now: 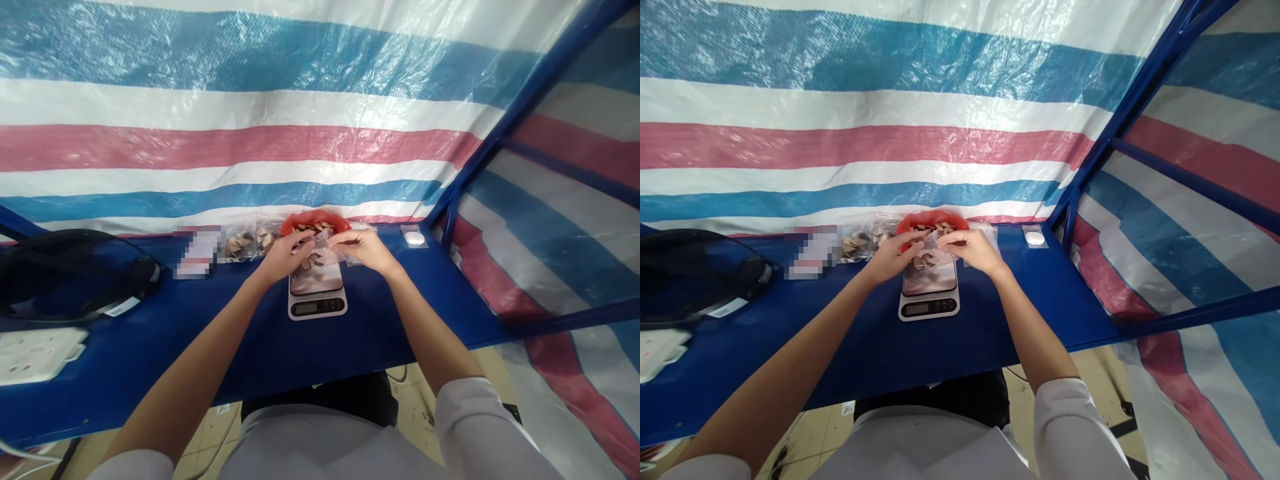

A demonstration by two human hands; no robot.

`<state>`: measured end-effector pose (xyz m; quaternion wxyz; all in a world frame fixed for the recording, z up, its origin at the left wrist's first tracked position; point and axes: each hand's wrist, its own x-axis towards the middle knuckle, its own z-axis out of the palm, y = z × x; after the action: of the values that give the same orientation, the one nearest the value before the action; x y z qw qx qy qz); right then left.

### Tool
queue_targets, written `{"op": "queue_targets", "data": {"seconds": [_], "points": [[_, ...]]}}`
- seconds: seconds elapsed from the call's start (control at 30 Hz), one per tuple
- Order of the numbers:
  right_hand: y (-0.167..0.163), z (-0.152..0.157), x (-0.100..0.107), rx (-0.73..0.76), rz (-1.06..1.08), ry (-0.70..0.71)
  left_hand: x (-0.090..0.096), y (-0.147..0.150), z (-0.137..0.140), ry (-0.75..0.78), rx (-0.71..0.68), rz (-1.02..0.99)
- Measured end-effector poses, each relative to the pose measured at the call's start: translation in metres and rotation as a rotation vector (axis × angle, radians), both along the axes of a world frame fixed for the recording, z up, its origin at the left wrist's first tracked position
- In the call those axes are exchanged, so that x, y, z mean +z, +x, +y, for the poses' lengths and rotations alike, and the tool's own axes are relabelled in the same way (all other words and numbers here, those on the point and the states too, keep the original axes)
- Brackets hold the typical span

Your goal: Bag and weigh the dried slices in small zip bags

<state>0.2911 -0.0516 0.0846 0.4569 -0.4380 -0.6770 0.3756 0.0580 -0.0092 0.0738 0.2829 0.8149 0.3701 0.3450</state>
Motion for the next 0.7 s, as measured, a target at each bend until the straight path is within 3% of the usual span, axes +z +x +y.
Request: {"op": "queue_targets", "data": {"seconds": [0.17, 0.4, 0.6, 0.7], "points": [[-0.002, 0.005, 0.013, 0.013, -0.070, 0.101, 0.016, 0.007, 0.006, -0.303, -0.109, -0.143], [0.005, 0.007, 0.005, -0.151, 0.099, 0.161, 0.008, 0.012, -0.003, -0.532, 0.023, -0.523], [-0.004, 0.011, -0.022, -0.270, 0.388, -0.167, -0.006, 0.027, -0.024, -0.652, 0.157, -0.844], [-0.014, 0.012, -0.028, -0.257, 0.454, -0.210, -0.009, 0.034, -0.035, -0.690, 0.184, -0.899]]}}
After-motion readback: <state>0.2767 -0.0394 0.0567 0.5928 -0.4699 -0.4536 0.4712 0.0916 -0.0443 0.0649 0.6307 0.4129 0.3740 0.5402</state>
